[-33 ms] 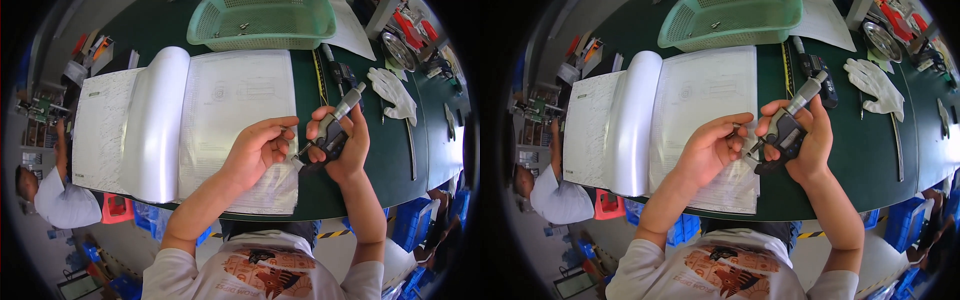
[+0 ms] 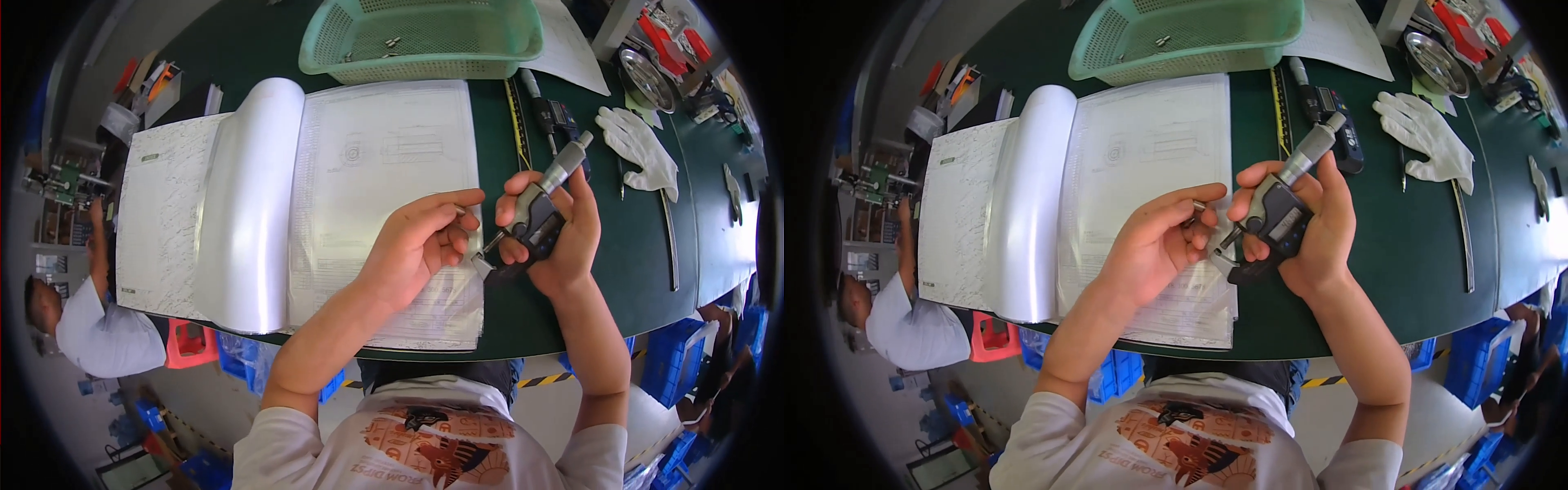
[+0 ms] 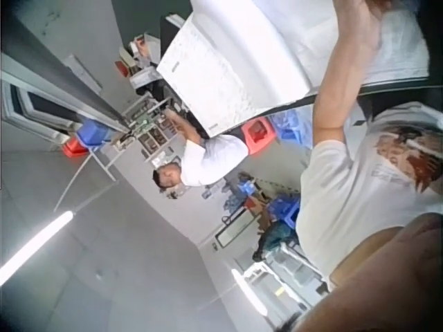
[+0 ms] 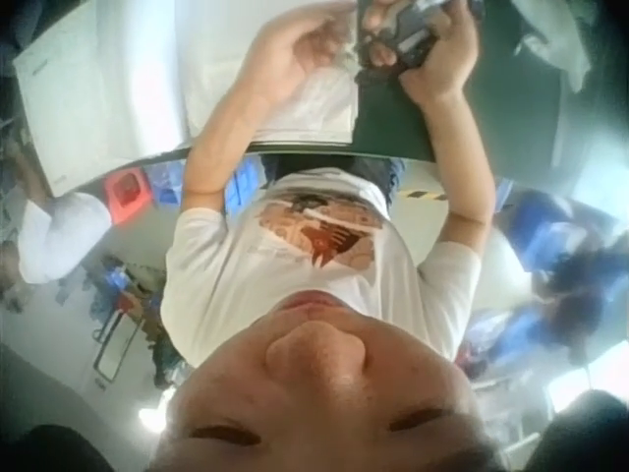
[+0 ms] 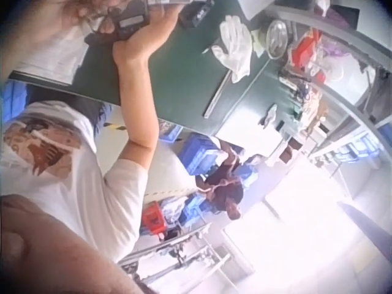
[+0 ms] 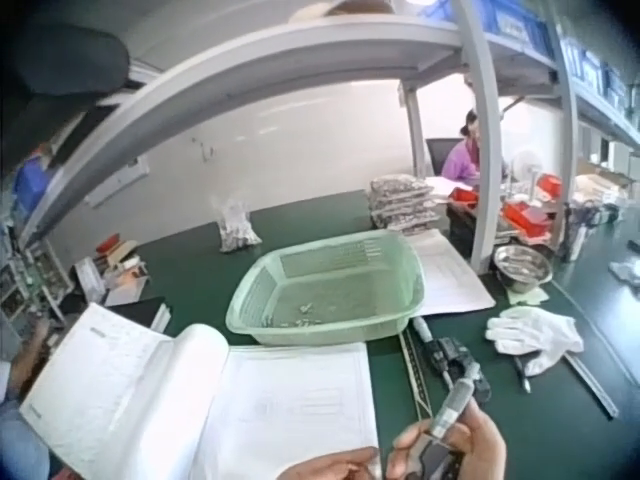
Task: Measuring small metal components using a digital caliper and a micrometer according to technical drawings.
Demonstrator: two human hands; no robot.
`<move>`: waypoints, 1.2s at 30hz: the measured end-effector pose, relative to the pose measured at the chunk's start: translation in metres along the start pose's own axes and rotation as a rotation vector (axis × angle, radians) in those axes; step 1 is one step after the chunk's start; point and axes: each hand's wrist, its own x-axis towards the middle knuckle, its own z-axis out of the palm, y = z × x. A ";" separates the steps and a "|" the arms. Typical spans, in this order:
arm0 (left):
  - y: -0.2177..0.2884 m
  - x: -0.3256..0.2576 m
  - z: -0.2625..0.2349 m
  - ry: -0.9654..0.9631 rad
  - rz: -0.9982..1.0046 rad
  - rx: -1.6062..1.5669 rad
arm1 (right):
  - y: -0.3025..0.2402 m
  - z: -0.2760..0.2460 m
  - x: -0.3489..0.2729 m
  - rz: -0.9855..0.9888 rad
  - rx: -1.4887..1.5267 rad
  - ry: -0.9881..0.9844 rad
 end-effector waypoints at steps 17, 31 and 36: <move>-0.004 -0.004 0.007 0.015 0.067 0.240 | -0.004 -0.005 -0.002 -0.046 0.078 -0.031; -0.003 -0.006 0.009 -0.006 0.070 0.294 | -0.005 -0.002 -0.001 -0.054 0.067 -0.001; -0.002 -0.006 0.009 -0.011 0.048 0.301 | -0.005 -0.001 -0.002 -0.068 0.024 0.020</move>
